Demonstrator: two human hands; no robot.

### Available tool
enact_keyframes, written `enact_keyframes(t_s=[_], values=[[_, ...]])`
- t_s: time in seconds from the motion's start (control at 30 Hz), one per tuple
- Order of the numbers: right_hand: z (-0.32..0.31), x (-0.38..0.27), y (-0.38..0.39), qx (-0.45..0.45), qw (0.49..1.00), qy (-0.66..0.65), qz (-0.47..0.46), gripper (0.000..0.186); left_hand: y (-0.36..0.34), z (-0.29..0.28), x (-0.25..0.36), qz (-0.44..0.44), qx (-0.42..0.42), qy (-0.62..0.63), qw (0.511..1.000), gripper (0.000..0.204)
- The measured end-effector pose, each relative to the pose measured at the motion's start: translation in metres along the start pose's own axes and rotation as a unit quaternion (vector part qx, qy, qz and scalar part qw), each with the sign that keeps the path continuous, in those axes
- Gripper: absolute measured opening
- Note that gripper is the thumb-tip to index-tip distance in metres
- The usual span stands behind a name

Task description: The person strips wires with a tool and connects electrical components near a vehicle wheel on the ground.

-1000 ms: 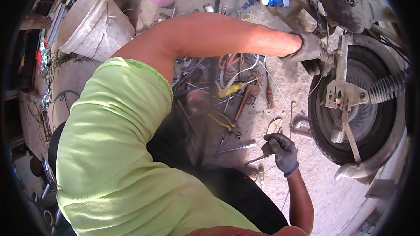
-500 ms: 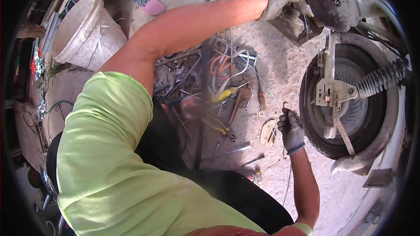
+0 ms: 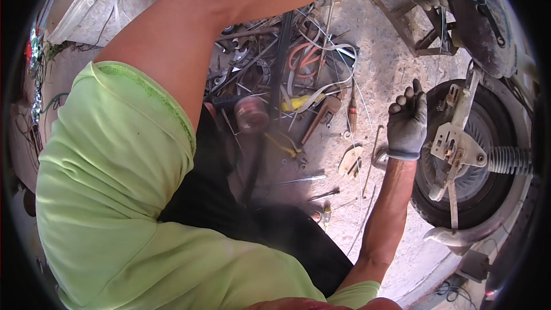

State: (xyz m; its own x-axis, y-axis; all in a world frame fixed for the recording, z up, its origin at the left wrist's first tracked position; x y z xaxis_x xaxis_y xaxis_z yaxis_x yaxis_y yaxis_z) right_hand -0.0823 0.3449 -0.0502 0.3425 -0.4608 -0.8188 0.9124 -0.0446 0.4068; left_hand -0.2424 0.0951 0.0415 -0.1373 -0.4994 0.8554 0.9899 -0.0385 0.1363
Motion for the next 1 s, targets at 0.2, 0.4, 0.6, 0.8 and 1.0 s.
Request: enact_keyframes(t_s=[0.2,0.4,0.6,0.8,1.0], values=[[0.005,0.010,-0.032,-0.065,0.986,-0.156,0.010,0.035,-0.003,-0.018,0.002,0.005,0.004,-0.003,1.000,0.026],[0.000,-0.004,-0.048,-0.140,0.956,-0.255,0.033,0.033,-0.012,-0.025,0.011,0.007,-0.004,0.003,1.000,0.025],[0.009,0.016,-0.050,-0.130,0.976,-0.174,0.012,0.036,-0.019,-0.025,0.014,0.006,-0.012,0.001,1.000,0.024],[0.021,0.031,-0.054,-0.148,0.970,-0.193,0.016,0.037,-0.027,-0.021,0.016,-0.003,-0.020,-0.002,1.000,0.024],[0.023,0.017,-0.061,-0.087,0.972,-0.219,-0.007,0.035,-0.037,-0.018,0.014,-0.021,-0.026,-0.002,0.999,0.023]])
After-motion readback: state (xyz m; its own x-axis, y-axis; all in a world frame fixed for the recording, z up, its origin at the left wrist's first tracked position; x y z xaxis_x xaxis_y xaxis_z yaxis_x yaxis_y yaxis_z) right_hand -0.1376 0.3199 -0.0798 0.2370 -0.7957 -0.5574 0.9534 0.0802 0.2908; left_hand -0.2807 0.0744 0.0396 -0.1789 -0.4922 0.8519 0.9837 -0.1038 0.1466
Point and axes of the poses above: each hand's wrist, its own y-axis away from the middle knuckle, its own z-axis out of the palm, x = y × z, the point moved 3 cm from there along -y, towards the middle knuckle, and after that the axes turned 13 degrees about x, right-handed, at the moved point
